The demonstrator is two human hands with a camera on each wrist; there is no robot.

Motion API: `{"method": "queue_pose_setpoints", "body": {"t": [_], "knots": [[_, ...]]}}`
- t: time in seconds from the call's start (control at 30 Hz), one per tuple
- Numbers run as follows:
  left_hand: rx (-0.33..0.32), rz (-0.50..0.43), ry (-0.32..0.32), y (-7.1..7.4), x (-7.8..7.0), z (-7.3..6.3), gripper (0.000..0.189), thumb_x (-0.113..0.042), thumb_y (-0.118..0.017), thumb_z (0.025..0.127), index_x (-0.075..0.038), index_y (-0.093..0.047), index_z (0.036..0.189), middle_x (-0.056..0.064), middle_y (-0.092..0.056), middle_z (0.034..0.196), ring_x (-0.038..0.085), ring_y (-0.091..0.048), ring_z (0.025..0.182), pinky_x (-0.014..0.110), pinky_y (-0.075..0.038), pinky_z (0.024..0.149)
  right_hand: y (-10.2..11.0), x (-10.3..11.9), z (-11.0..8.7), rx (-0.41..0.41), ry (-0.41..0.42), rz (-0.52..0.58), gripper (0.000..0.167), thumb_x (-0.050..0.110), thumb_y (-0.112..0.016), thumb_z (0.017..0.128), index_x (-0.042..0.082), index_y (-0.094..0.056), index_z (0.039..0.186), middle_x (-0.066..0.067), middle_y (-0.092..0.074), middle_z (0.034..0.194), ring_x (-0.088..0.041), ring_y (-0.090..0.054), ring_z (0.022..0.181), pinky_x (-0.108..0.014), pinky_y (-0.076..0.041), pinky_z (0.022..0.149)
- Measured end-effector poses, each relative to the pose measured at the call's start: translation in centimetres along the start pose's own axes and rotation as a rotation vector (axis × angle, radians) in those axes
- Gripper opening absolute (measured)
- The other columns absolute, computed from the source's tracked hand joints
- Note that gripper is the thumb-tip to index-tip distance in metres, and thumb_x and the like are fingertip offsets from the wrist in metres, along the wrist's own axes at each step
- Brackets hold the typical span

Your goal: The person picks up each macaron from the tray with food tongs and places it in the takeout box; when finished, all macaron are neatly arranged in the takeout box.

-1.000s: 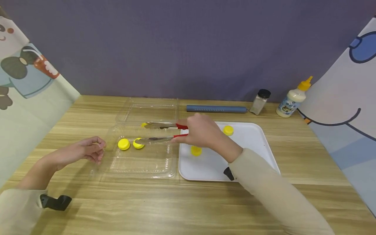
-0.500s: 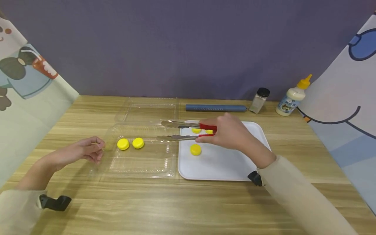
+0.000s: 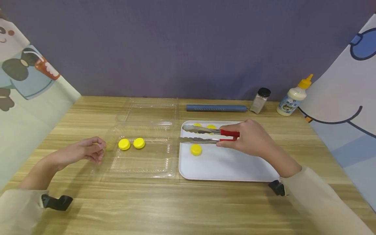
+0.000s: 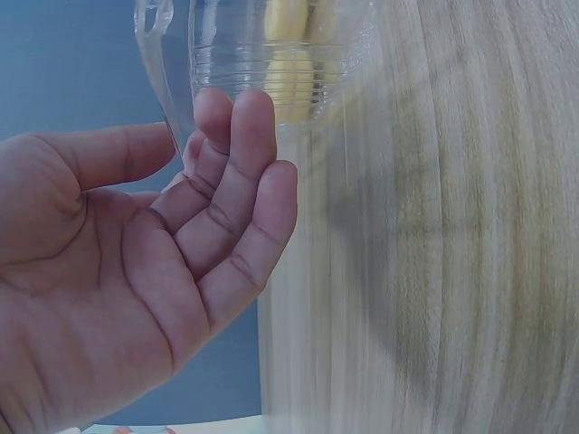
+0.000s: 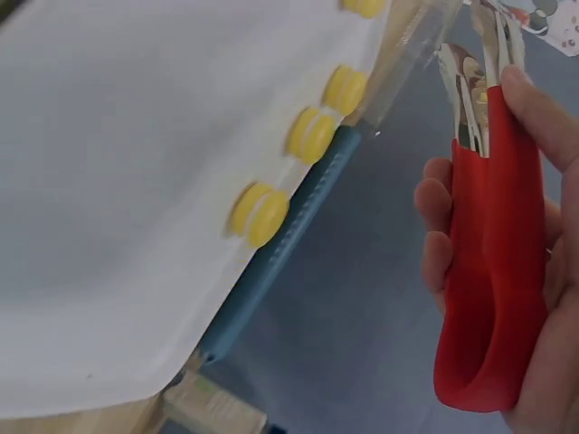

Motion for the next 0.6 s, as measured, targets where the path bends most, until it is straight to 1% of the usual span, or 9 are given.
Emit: {"method": "queue_pose_setpoints", "body": {"t": [0.23,0.3,0.33,0.47,0.57,0.6], "knots": [[-0.010,0.001,-0.002,-0.1,0.1,0.0,0.023,-0.014,-0.035,0.111,0.006,-0.045,0.118,0.009,-0.056,0.094,0.026,-0.063,0.090,0.035,-0.055,0.083,-0.5,-1.4,-1.6,0.087,-0.077,-0.018,0.055,0.041,-0.089,0.076,0.006,-0.077,0.117,-0.004,-0.076,0.085,-0.005,-0.042,0.051,-0.025,-0.036,0.047],[-0.012,0.005,0.001,-0.1,0.1,0.0,0.023,-0.014,-0.035,0.111,0.006,-0.044,0.118,0.009,-0.056,0.094,0.027,-0.063,0.091,0.035,-0.055,0.084,-0.8,-1.7,-2.0,0.110,-0.089,-0.020,0.055,0.042,-0.089,0.077,0.006,-0.077,0.117,-0.001,-0.075,0.080,-0.006,-0.041,0.050,-0.025,-0.035,0.047],[-0.013,0.005,0.004,-0.1,0.0,0.0,0.023,-0.014,-0.036,0.111,0.006,-0.044,0.118,0.009,-0.056,0.094,0.027,-0.063,0.091,0.035,-0.055,0.084,-1.0,-1.8,-2.1,0.118,-0.095,-0.020,0.055,0.043,-0.088,0.077,0.007,-0.077,0.117,0.000,-0.075,0.080,-0.005,-0.042,0.051,-0.025,-0.035,0.048],[-0.012,0.006,0.005,-0.1,0.0,0.0,0.024,-0.015,-0.036,0.111,0.006,-0.044,0.118,0.009,-0.056,0.094,0.027,-0.063,0.092,0.035,-0.055,0.085,-1.5,-2.2,-2.6,0.138,-0.102,-0.013,0.056,0.046,-0.088,0.076,0.008,-0.077,0.116,0.015,-0.067,0.067,-0.005,-0.036,0.051,-0.025,-0.032,0.048],[-0.010,0.006,0.000,-0.1,0.0,0.0,0.025,-0.016,-0.036,0.111,0.006,-0.044,0.119,0.010,-0.056,0.094,0.027,-0.063,0.092,0.034,-0.055,0.084,-1.8,-2.3,-2.8,0.136,-0.098,-0.015,0.056,0.046,-0.088,0.076,0.009,-0.078,0.116,0.018,-0.064,0.064,-0.004,-0.034,0.050,-0.025,-0.031,0.048],[-0.011,0.005,0.003,-0.1,0.0,-0.1,0.025,-0.016,-0.037,0.110,0.006,-0.044,0.119,0.010,-0.056,0.094,0.027,-0.063,0.091,0.034,-0.055,0.084,-1.8,-2.4,-2.9,0.134,-0.097,-0.014,0.056,0.047,-0.088,0.076,0.009,-0.078,0.116,0.017,-0.065,0.065,-0.004,-0.033,0.050,-0.025,-0.030,0.047]]}}
Point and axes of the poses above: each hand's wrist, its own z-axis towards the middle knuckle, its own y-axis out of the back of the hand, x = y × z, the point moved 2 cm from there along z, towards the middle knuckle
